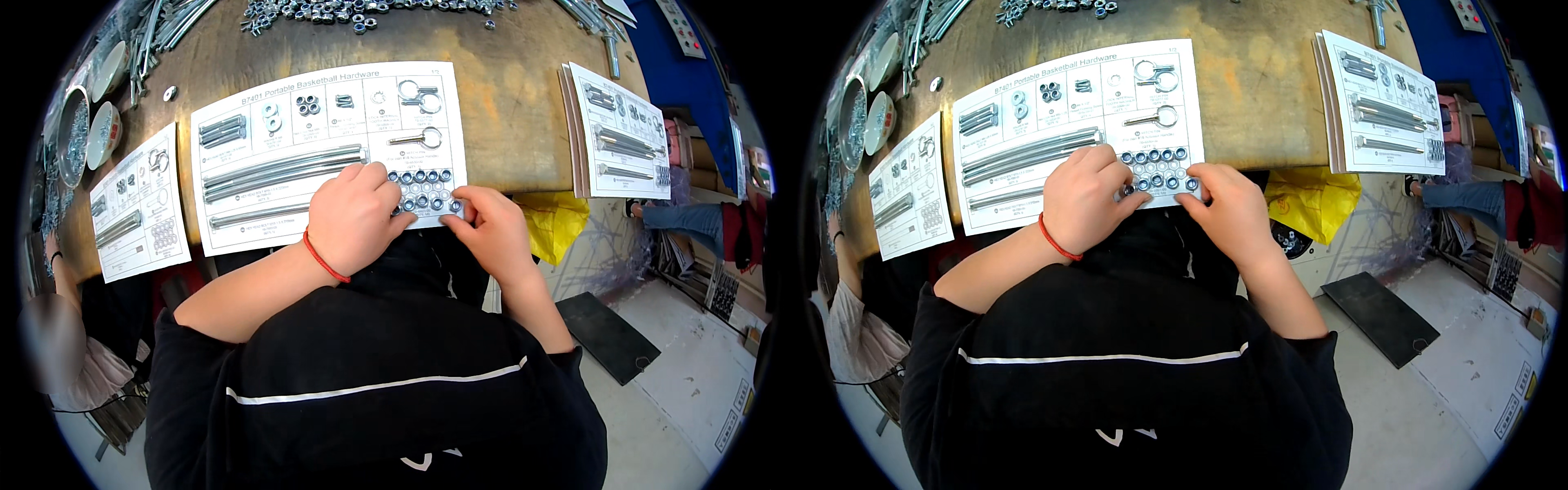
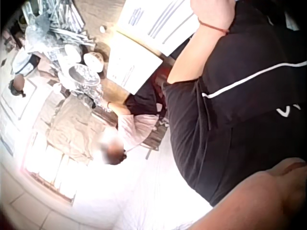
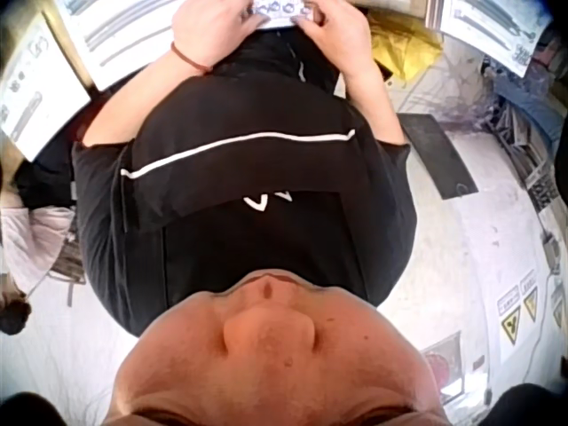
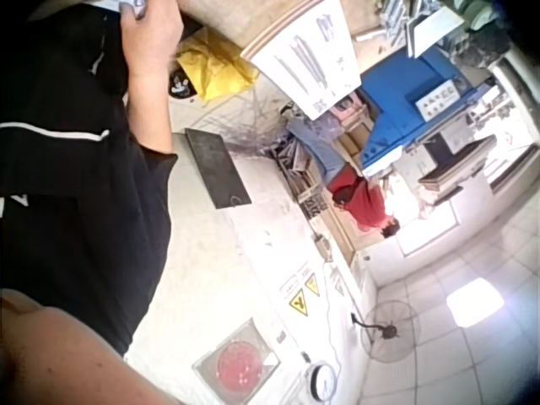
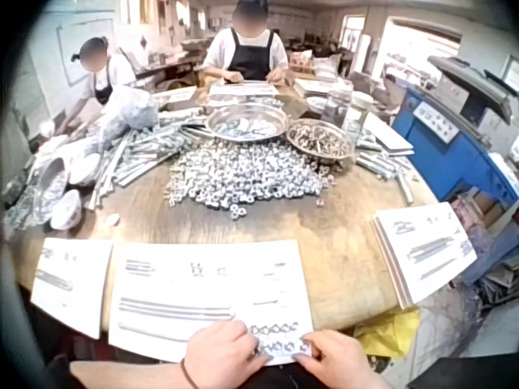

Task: The person sorts small metal hardware components, including nuts, washers, and bolts, from a large pile on a table. They place the items onto a printed diagram sheet, aligning them with the corresponding illustrations. The person repeatedly picks up components and arranges them in neat rows on the sheet.

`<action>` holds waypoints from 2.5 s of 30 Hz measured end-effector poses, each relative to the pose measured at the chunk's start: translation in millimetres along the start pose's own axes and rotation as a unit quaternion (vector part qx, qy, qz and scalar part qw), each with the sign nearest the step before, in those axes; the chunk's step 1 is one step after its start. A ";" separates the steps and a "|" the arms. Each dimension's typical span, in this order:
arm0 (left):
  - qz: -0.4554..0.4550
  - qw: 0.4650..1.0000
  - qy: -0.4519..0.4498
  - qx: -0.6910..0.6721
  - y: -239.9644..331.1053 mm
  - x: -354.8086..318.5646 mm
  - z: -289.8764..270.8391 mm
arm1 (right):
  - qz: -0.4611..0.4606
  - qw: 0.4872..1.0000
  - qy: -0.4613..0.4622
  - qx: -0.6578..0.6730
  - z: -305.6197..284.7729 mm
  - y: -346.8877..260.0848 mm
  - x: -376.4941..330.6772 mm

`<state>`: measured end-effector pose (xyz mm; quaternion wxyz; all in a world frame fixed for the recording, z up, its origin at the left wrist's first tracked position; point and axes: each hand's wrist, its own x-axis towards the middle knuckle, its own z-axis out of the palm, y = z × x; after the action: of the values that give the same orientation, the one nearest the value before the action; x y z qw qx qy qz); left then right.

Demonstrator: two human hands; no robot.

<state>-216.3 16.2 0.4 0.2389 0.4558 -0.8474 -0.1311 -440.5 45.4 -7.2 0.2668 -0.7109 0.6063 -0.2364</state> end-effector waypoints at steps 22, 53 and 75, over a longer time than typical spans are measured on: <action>-0.141 0.988 0.064 -0.005 -85.3 84.9 -46.7 | -0.011 0.999 0.037 -0.001 -27.6 -10.1 99.1; -0.231 0.972 -0.035 0.008 -158.3 153.7 -34.0 | -0.026 0.995 0.001 -0.099 5.8 -3.2 282.2; -0.229 0.967 -0.012 -0.114 -120.4 82.2 -85.2 | -0.014 0.989 0.024 -0.142 26.7 -21.5 293.8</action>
<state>-124.8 -119.1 43.5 0.2429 0.6055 -0.7028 -0.2835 -362.0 -239.8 -9.2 0.1448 -0.7439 0.6303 -0.1685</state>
